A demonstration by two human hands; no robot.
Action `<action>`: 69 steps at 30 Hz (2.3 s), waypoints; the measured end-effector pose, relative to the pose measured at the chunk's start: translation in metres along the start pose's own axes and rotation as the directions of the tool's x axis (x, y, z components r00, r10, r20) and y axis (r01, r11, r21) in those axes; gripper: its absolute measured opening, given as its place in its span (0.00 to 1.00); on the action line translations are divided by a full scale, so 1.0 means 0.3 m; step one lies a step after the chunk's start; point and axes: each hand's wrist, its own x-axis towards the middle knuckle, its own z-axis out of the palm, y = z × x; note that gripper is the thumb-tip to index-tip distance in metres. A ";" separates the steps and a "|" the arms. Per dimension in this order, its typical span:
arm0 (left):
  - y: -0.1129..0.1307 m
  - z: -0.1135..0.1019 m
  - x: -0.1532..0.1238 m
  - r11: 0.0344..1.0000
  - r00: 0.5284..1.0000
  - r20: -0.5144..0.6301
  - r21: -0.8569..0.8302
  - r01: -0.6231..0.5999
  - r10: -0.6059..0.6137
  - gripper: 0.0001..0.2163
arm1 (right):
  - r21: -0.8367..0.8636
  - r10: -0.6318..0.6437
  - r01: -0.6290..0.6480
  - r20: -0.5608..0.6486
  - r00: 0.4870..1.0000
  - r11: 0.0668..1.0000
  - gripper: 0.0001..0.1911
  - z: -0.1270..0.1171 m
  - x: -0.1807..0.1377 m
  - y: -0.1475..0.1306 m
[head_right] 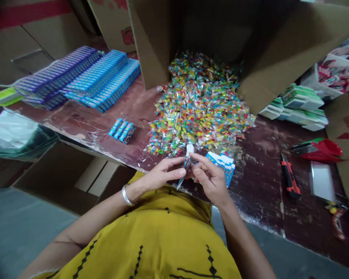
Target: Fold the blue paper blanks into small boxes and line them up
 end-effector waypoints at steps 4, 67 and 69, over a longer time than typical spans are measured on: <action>0.002 -0.028 -0.052 0.997 0.980 0.187 0.046 0.061 -0.069 0.23 | -0.026 0.152 -0.151 0.304 0.941 0.988 0.08 -0.049 0.002 -0.044; -0.063 0.025 -0.069 0.999 0.892 -0.450 -0.024 -0.049 0.033 0.15 | -0.165 -0.060 0.061 0.008 0.998 0.984 0.06 0.072 0.091 0.017; -0.063 0.021 -0.075 0.997 0.895 -0.446 -0.076 -0.025 -0.012 0.15 | -0.134 0.000 0.011 0.085 0.996 0.991 0.09 0.057 0.095 0.020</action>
